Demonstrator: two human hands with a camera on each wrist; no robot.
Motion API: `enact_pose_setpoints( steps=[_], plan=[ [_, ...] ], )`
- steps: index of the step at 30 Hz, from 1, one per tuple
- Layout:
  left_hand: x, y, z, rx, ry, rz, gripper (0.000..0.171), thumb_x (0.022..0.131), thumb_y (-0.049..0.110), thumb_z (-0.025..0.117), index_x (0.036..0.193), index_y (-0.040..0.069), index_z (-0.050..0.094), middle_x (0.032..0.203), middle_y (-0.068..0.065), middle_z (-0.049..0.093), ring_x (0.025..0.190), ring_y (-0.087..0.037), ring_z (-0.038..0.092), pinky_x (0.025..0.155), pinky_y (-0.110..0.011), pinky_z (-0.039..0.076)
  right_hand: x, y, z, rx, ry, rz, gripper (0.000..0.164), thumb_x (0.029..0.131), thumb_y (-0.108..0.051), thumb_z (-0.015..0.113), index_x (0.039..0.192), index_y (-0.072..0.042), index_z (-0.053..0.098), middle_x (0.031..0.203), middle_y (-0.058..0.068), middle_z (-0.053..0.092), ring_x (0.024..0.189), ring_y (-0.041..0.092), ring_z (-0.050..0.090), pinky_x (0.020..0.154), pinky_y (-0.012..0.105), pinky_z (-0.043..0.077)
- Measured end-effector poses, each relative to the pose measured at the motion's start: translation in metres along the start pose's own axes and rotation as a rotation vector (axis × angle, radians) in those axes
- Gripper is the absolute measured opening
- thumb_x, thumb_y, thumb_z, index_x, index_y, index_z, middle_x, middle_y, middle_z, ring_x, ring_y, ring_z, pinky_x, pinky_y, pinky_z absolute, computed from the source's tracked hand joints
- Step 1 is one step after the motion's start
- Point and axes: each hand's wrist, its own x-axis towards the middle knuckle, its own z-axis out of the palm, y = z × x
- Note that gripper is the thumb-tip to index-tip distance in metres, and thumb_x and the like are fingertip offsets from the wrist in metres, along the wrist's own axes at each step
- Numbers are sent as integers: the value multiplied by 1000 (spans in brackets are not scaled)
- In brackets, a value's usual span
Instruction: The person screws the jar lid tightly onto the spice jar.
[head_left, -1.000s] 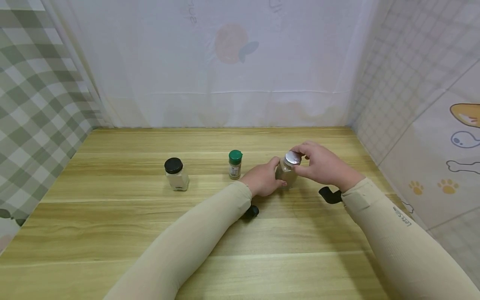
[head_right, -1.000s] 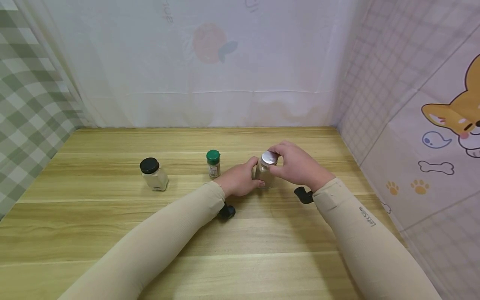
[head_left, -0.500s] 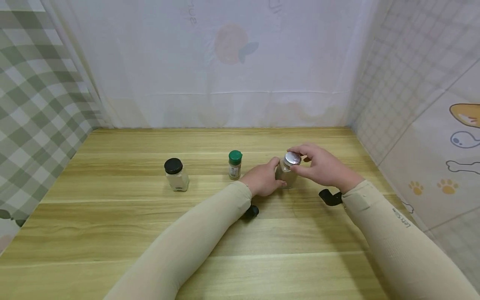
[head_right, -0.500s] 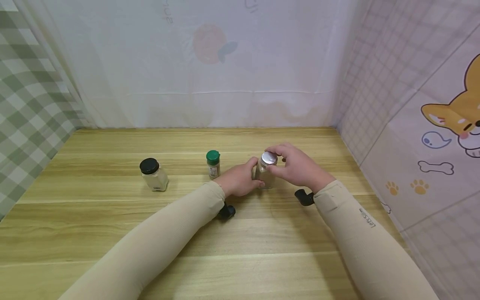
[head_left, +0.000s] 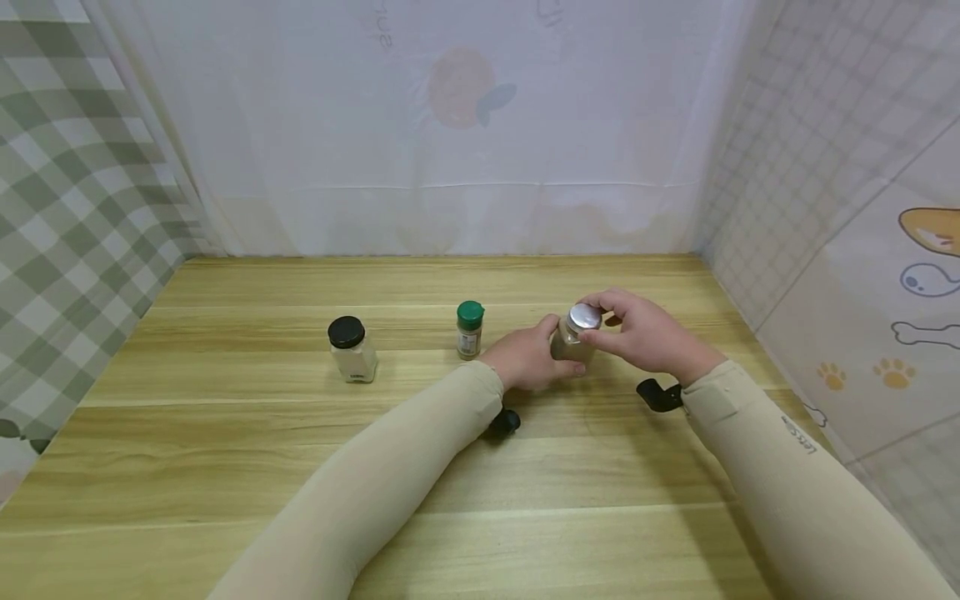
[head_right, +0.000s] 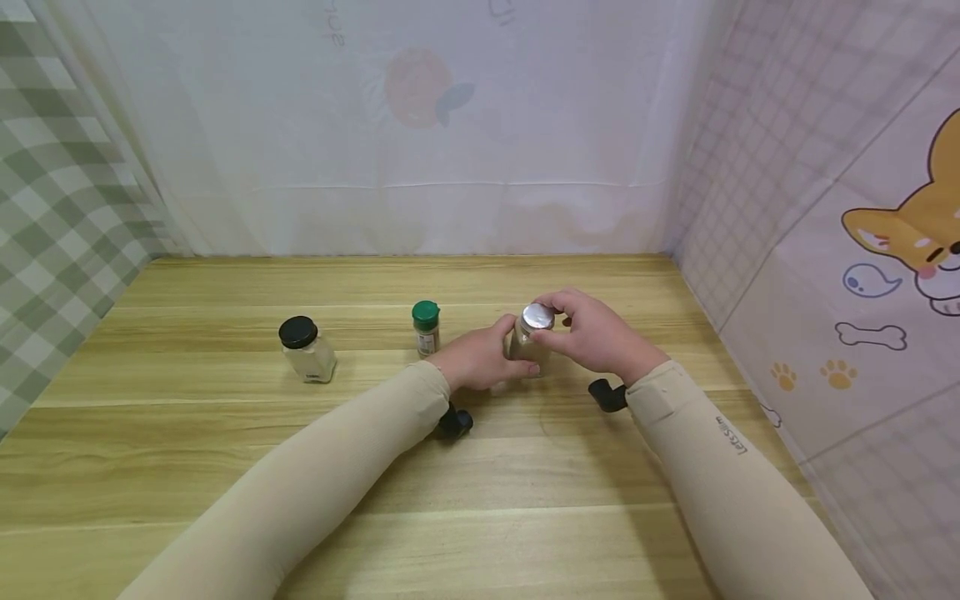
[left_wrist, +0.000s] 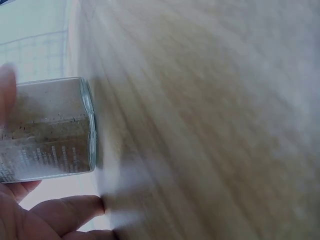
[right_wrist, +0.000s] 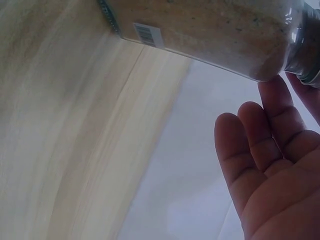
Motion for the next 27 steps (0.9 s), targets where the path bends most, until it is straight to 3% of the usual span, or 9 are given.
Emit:
enact_pose_setpoints(
  steps=[9, 19, 27],
  plan=[
    [-1, 4, -1, -20, -3, -19, 55, 99, 56, 69, 136, 23, 46, 137, -5, 66, 104, -20, 63, 89, -38, 52, 1, -1, 0, 7, 0, 22, 30, 99, -16, 75, 125, -2, 68, 126, 15, 69, 118, 32, 62, 103, 53, 48],
    [0, 4, -2, -20, -12, -18, 50, 99, 56, 68, 131, 24, 47, 137, -5, 66, 100, -23, 63, 82, -37, 51, 2, -4, 5, -14, 30, 51, 29, 97, -22, 79, 113, -2, 65, 117, 15, 69, 114, 31, 62, 104, 57, 48],
    [0, 3, -3, -10, -15, -22, 52, 100, 56, 67, 134, 24, 46, 142, -6, 64, 104, -22, 63, 87, -40, 52, 4, -2, 2, -22, -4, -40, 52, 98, -18, 77, 141, 3, 59, 136, 19, 65, 122, 33, 59, 103, 59, 47]
  ],
)
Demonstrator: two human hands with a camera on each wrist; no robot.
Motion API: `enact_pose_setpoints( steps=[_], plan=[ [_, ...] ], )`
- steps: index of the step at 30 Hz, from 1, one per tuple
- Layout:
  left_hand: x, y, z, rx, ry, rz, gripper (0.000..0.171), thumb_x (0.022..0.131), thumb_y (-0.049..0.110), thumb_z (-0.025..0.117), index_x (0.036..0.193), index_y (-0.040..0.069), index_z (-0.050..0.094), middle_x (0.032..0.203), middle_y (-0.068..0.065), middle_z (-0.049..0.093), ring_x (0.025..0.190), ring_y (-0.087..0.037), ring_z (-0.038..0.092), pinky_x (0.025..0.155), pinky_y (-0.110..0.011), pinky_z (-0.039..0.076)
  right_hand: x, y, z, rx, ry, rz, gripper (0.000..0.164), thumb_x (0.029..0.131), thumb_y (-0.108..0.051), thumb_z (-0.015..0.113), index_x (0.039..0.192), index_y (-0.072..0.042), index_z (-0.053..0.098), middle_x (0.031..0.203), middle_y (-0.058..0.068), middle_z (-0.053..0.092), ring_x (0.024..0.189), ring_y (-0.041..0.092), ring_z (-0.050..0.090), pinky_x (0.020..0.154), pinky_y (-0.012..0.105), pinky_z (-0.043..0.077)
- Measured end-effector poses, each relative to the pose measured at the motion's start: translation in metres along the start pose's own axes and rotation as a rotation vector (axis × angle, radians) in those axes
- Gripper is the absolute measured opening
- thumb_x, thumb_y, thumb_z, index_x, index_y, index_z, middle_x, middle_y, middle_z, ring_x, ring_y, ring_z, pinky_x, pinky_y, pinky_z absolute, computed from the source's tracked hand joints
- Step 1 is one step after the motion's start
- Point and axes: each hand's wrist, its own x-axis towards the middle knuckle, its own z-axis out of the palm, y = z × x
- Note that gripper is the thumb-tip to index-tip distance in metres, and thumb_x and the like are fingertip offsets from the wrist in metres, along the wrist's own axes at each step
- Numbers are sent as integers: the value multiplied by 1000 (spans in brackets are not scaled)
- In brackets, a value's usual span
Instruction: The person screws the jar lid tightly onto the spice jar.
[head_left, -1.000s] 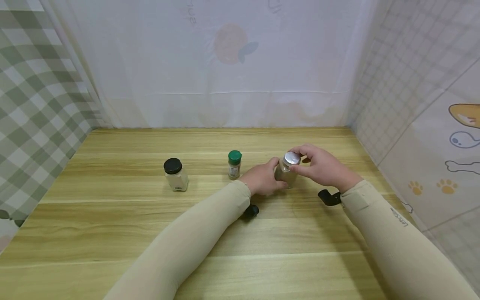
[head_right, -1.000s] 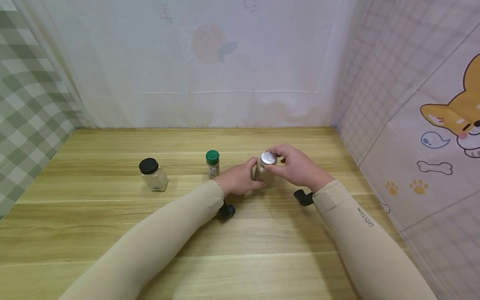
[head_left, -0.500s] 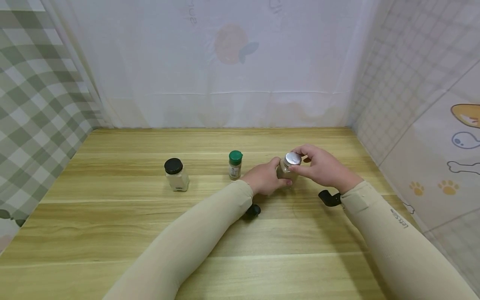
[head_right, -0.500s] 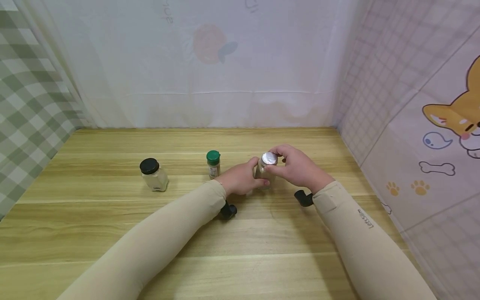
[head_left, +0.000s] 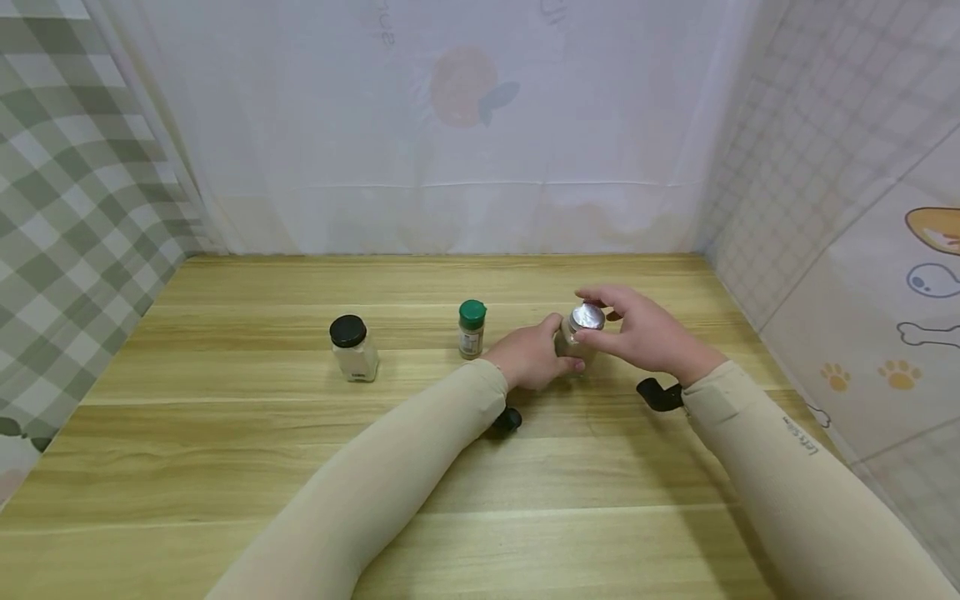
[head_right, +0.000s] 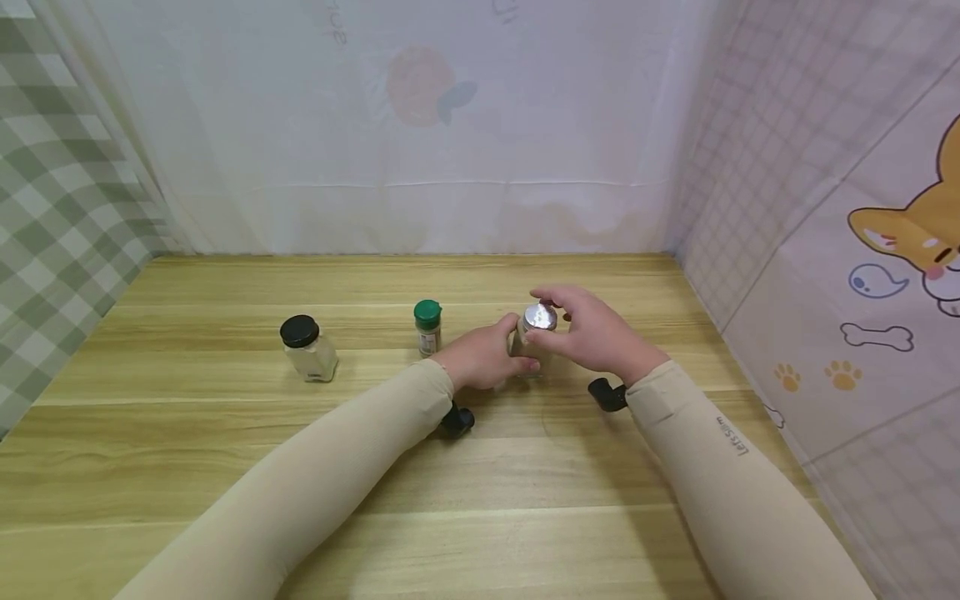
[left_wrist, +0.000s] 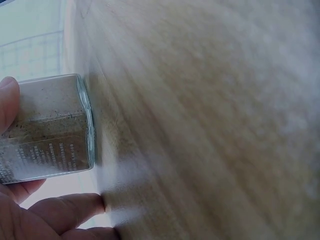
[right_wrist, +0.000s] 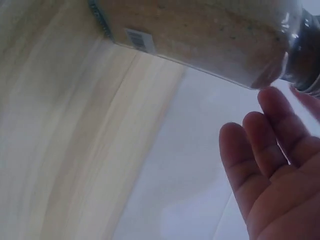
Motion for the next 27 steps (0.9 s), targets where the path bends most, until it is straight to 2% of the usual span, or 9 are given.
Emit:
enact_pose_setpoints(
  steps=[3, 6, 14, 21, 27],
  plan=[
    [-1, 0, 1, -3, 4, 5, 52, 100, 55, 67, 136, 23, 46, 142, -6, 64, 105, -22, 63, 89, -40, 52, 0, 0, -1, 7, -9, -13, 39, 99, -15, 76, 134, -1, 66, 130, 16, 68, 116, 29, 61, 102, 56, 49],
    [0, 1, 1, -3, 10, 11, 51, 100, 54, 68, 135, 23, 46, 141, -6, 64, 105, -22, 63, 89, -40, 53, 0, -1, 0, 18, -17, 16, 31, 99, -16, 76, 127, -4, 68, 120, 11, 70, 110, 26, 61, 101, 52, 49],
    [0, 1, 2, 18, 18, 7, 53, 100, 55, 67, 136, 22, 47, 143, -7, 64, 111, -20, 65, 95, -42, 55, 0, 0, 1, 37, -14, 48, 33, 100, -19, 75, 128, -5, 68, 118, 10, 71, 109, 23, 63, 100, 48, 52],
    [-1, 2, 1, 19, 17, 2, 52, 100, 55, 68, 134, 22, 47, 142, -6, 64, 109, -20, 64, 93, -41, 54, 1, 3, 4, 40, 4, 31, 30, 99, -18, 76, 126, -6, 69, 115, 9, 72, 106, 20, 63, 98, 47, 53],
    [-2, 3, 1, 16, 19, -1, 52, 100, 54, 68, 135, 22, 47, 142, -7, 65, 110, -21, 65, 94, -41, 54, 1, 4, 5, 30, 5, 45, 31, 99, -17, 77, 126, -6, 68, 115, 9, 72, 108, 22, 64, 97, 47, 53]
  ],
)
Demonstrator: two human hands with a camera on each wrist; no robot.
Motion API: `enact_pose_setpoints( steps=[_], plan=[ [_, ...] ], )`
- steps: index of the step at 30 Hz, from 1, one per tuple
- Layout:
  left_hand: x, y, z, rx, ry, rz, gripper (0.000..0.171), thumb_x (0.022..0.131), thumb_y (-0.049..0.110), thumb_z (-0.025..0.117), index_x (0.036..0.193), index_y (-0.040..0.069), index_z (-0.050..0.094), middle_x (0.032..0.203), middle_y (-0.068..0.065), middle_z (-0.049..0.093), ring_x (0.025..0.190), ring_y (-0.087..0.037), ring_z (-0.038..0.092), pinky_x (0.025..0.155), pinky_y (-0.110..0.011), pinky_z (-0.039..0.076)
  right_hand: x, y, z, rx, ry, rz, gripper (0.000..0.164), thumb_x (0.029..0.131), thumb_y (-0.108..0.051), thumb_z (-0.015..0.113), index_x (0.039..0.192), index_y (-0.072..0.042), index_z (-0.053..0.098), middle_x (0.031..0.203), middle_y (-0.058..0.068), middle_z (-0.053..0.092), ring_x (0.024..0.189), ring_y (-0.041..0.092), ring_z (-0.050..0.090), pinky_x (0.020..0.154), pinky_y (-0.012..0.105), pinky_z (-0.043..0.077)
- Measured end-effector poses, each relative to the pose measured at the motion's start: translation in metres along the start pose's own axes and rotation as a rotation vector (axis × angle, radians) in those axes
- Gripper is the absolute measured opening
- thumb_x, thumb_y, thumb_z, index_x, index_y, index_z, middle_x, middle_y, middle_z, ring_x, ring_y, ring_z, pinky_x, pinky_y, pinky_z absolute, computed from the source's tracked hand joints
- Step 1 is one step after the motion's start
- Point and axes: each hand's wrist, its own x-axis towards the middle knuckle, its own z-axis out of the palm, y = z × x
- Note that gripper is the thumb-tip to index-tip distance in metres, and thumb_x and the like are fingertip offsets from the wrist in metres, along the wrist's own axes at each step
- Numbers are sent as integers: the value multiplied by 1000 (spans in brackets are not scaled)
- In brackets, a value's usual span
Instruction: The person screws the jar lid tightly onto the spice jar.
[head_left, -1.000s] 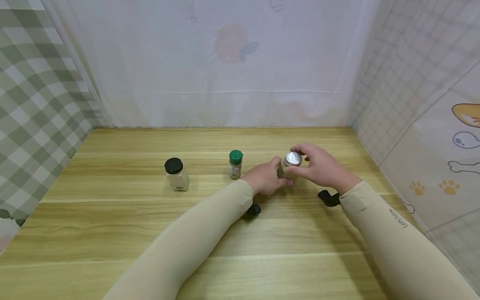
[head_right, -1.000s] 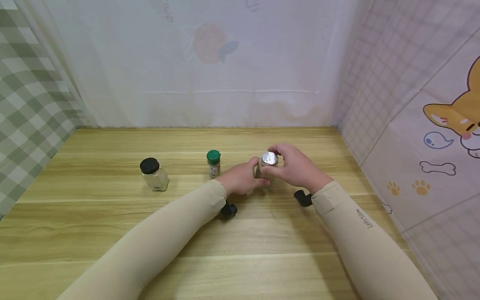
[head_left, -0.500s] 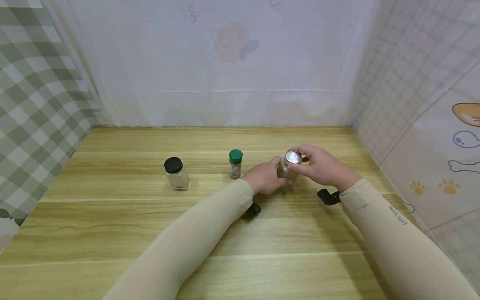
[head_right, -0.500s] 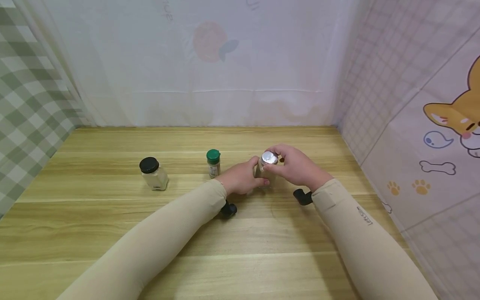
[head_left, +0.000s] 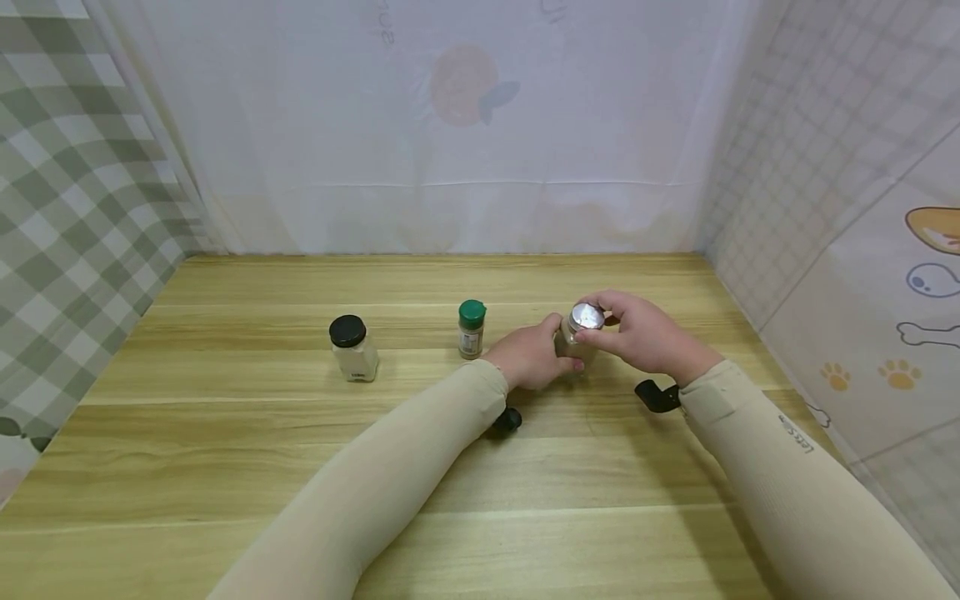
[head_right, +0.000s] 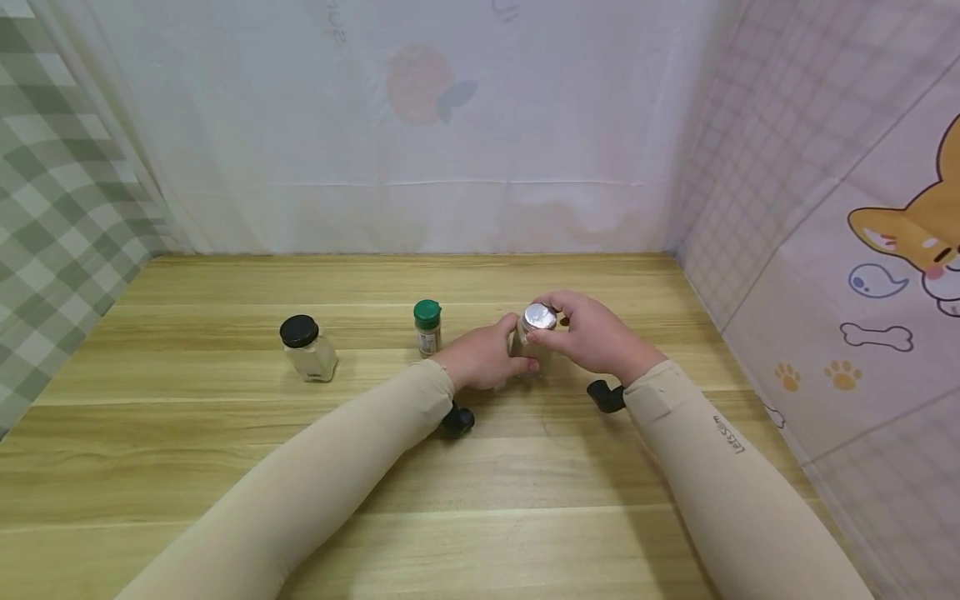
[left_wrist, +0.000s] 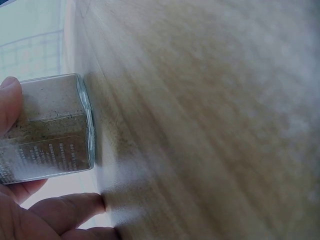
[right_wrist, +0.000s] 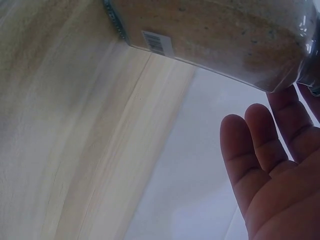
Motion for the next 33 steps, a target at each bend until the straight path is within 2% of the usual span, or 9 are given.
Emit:
enact_pose_setpoints(
  steps=[10, 18, 33],
  plan=[
    [1, 0, 1, 10, 8, 8, 50, 100, 53, 69, 133, 22, 47, 141, -7, 66, 111, -21, 65, 95, -41, 54, -2, -2, -1, 9, -6, 19, 32, 100, -19, 76, 128, -6, 68, 117, 10, 72, 111, 28, 65, 100, 52, 53],
    [2, -1, 2, 22, 11, 13, 52, 100, 53, 69, 136, 22, 46, 141, -7, 65, 115, -22, 66, 98, -42, 55, -2, -1, 1, 3, 3, 37, 33, 100, -20, 75, 128, -5, 67, 118, 11, 72, 112, 30, 66, 96, 48, 53],
    [5, -2, 4, 52, 27, 23, 51, 100, 52, 69, 135, 21, 47, 140, -8, 67, 109, -20, 66, 93, -40, 55, -3, -3, 7, 8, 51, 57, 33, 100, -26, 75, 123, -3, 66, 112, 10, 73, 106, 26, 64, 95, 47, 51]
  ],
)
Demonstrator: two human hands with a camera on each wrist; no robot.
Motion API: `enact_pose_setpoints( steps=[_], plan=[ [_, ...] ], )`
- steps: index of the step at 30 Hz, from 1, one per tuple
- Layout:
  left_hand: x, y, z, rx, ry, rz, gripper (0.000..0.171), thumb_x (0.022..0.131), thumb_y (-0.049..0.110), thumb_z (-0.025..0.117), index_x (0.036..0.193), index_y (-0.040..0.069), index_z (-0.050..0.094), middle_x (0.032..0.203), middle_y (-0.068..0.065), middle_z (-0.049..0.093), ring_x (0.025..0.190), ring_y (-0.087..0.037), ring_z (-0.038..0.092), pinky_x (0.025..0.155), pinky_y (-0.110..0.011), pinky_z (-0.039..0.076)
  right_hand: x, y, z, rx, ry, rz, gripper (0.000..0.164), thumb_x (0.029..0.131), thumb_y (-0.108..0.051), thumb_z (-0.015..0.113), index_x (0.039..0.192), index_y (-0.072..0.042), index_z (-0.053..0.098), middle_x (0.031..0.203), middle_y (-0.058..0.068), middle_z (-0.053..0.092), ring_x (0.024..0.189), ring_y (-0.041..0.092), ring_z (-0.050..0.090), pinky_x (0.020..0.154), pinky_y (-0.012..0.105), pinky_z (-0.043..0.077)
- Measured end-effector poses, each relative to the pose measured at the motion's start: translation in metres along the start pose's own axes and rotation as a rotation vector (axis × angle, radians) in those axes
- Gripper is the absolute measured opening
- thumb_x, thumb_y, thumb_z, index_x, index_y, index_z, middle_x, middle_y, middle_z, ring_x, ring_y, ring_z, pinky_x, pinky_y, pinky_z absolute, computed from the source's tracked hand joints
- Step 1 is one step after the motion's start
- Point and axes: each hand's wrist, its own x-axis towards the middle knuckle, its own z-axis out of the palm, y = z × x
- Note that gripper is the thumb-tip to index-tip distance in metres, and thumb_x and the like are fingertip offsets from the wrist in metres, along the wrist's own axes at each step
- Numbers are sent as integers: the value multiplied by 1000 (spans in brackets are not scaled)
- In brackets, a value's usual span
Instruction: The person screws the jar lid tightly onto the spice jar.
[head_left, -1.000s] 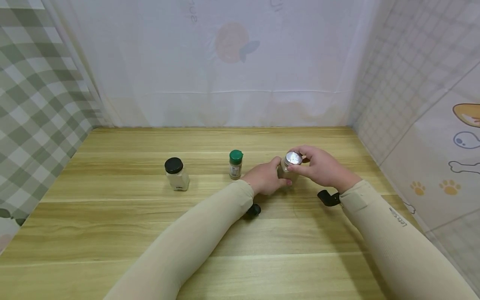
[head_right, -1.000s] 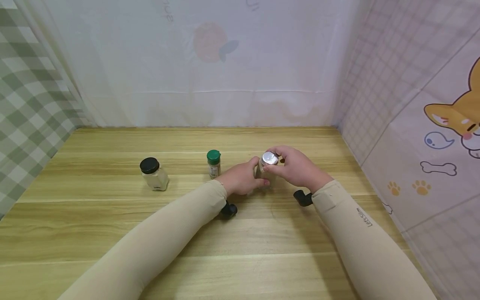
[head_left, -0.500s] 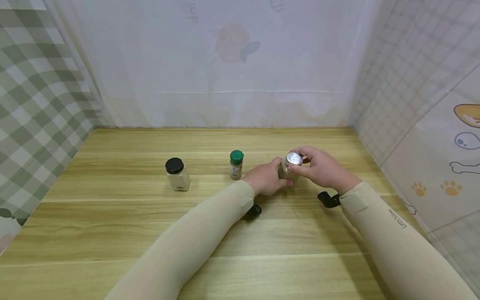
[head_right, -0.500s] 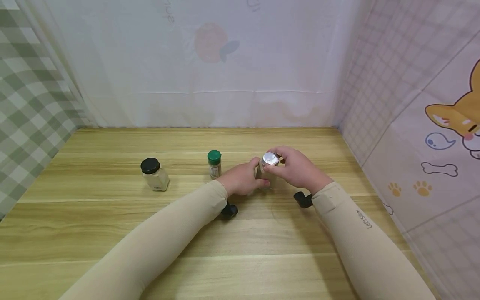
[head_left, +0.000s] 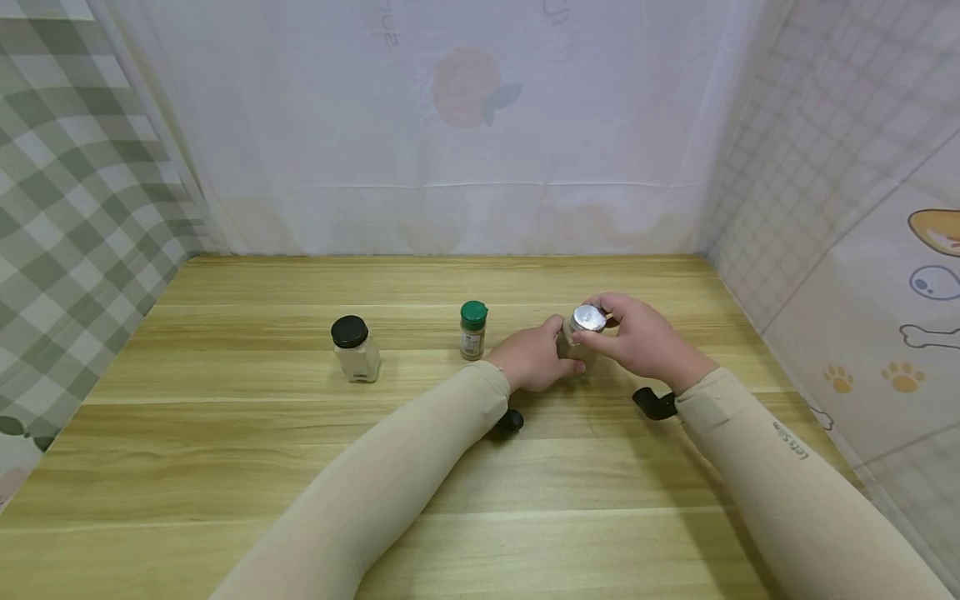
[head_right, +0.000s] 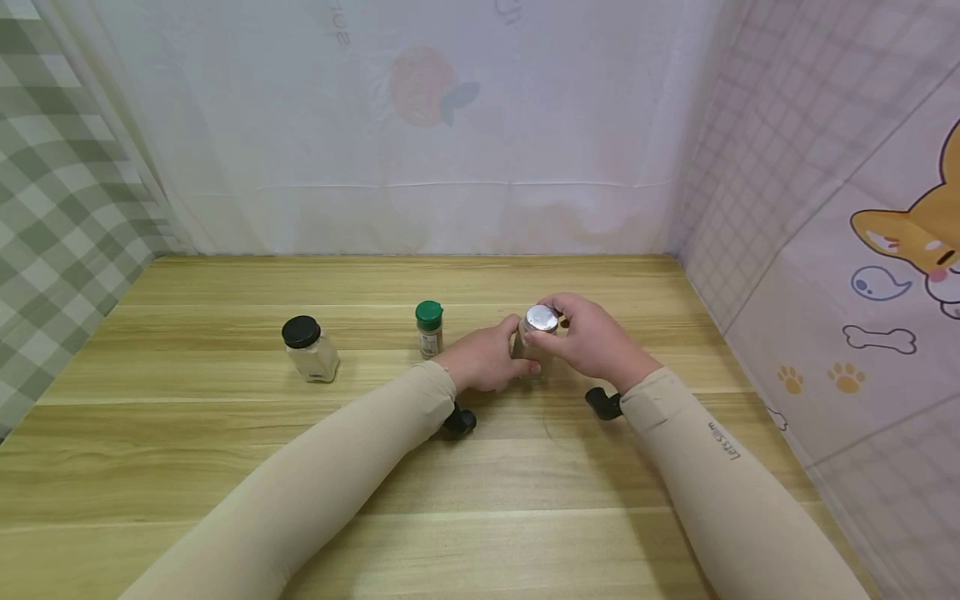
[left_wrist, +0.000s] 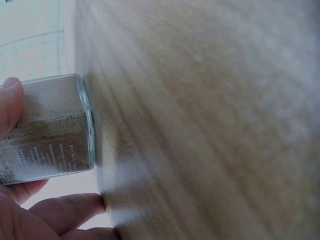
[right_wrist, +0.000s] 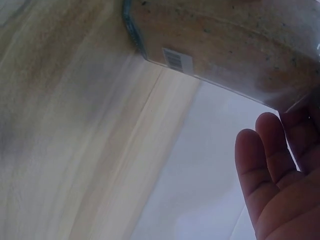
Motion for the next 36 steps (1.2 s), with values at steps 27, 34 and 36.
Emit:
enact_pose_setpoints(
  steps=[27, 34, 36],
  plan=[
    [-1, 1, -2, -23, -25, -12, 52, 99, 52, 70, 136, 24, 46, 140, -6, 66, 113, -21, 66, 95, -41, 55, -1, 7, 1, 37, -18, -78, 55, 101, -19, 73, 149, -4, 54, 130, 15, 67, 113, 29, 62, 100, 57, 49],
    [-1, 1, -2, -17, -23, -17, 51, 99, 52, 70, 134, 23, 46, 139, -7, 67, 110, -21, 66, 92, -40, 55, -1, 8, 1, 58, -16, -97, 36, 103, -16, 68, 137, -4, 62, 121, 12, 69, 110, 23, 60, 99, 52, 50],
    [-1, 1, -2, -18, -21, -17, 51, 100, 52, 70, 134, 23, 46, 139, -7, 67, 110, -21, 66, 93, -41, 55, -1, 8, 2, 65, -14, -85, 34, 103, -16, 69, 134, -4, 63, 121, 11, 69, 110, 23, 61, 98, 52, 50]
  ],
)
